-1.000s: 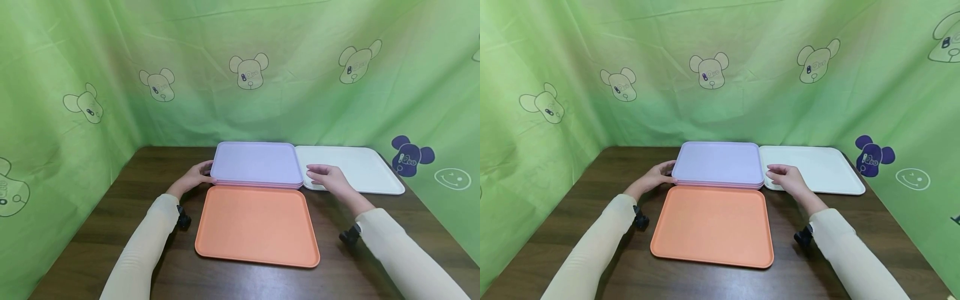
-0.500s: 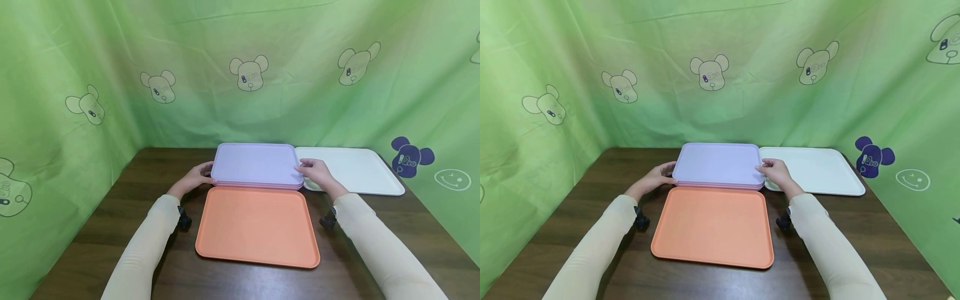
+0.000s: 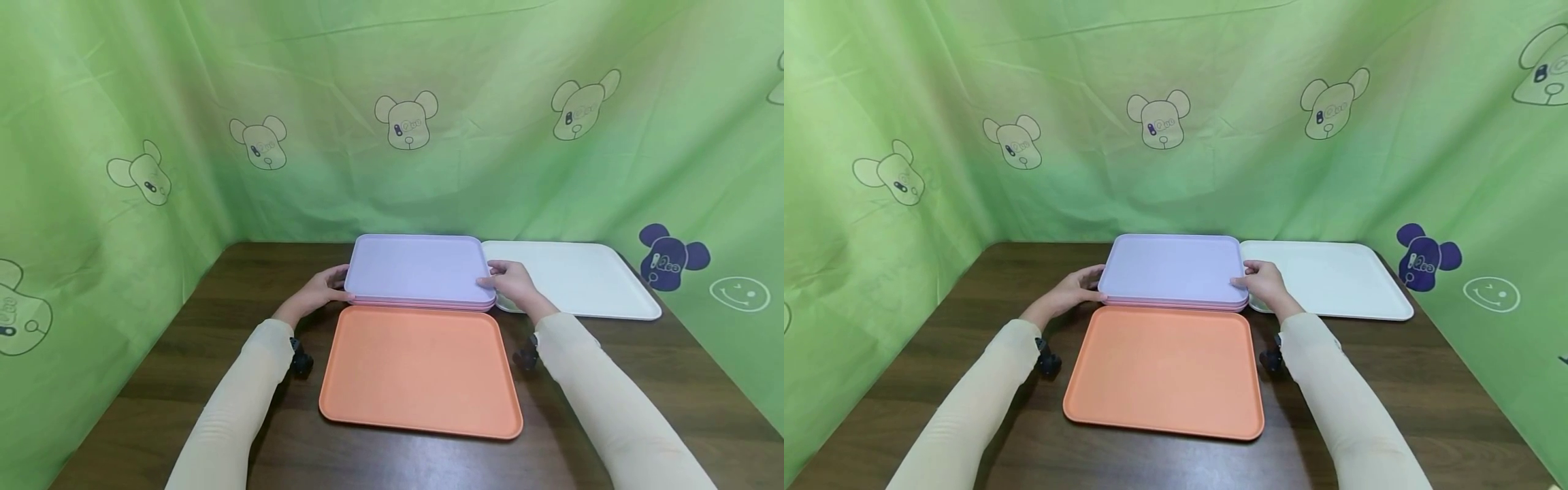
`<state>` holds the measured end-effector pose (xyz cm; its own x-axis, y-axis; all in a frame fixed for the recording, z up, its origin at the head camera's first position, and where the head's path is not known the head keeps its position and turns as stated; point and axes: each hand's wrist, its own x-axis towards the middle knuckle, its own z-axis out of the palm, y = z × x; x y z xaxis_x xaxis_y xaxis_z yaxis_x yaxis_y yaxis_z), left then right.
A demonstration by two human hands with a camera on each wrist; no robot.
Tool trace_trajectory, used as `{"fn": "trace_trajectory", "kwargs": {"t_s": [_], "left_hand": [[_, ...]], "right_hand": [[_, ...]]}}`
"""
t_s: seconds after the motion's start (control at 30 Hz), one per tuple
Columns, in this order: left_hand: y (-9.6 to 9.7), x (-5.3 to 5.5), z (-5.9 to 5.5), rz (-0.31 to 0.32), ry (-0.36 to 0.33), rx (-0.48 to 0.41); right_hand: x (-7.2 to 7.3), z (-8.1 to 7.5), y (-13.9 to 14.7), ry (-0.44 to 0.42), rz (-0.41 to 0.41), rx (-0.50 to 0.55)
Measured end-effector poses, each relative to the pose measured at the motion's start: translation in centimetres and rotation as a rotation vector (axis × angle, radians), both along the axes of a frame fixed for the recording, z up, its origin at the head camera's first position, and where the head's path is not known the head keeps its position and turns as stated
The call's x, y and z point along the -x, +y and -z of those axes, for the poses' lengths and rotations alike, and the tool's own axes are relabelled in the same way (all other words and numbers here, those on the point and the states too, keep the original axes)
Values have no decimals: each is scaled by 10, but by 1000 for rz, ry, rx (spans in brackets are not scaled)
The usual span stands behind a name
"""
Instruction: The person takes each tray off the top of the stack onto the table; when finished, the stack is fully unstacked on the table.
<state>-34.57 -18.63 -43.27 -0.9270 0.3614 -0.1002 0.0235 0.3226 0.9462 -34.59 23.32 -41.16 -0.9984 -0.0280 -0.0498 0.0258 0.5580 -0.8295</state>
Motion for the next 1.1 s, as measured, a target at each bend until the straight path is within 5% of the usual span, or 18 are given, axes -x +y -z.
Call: {"fn": "trace_trajectory", "kwargs": {"t_s": [0.73,1.1], "left_hand": [[0,-2,-2,4,-7,-5],[-1,1,1,-2,-3,-3]], "right_hand": [[2,7,-4,54,45,1],[3,3,4,34,68,85]]}}
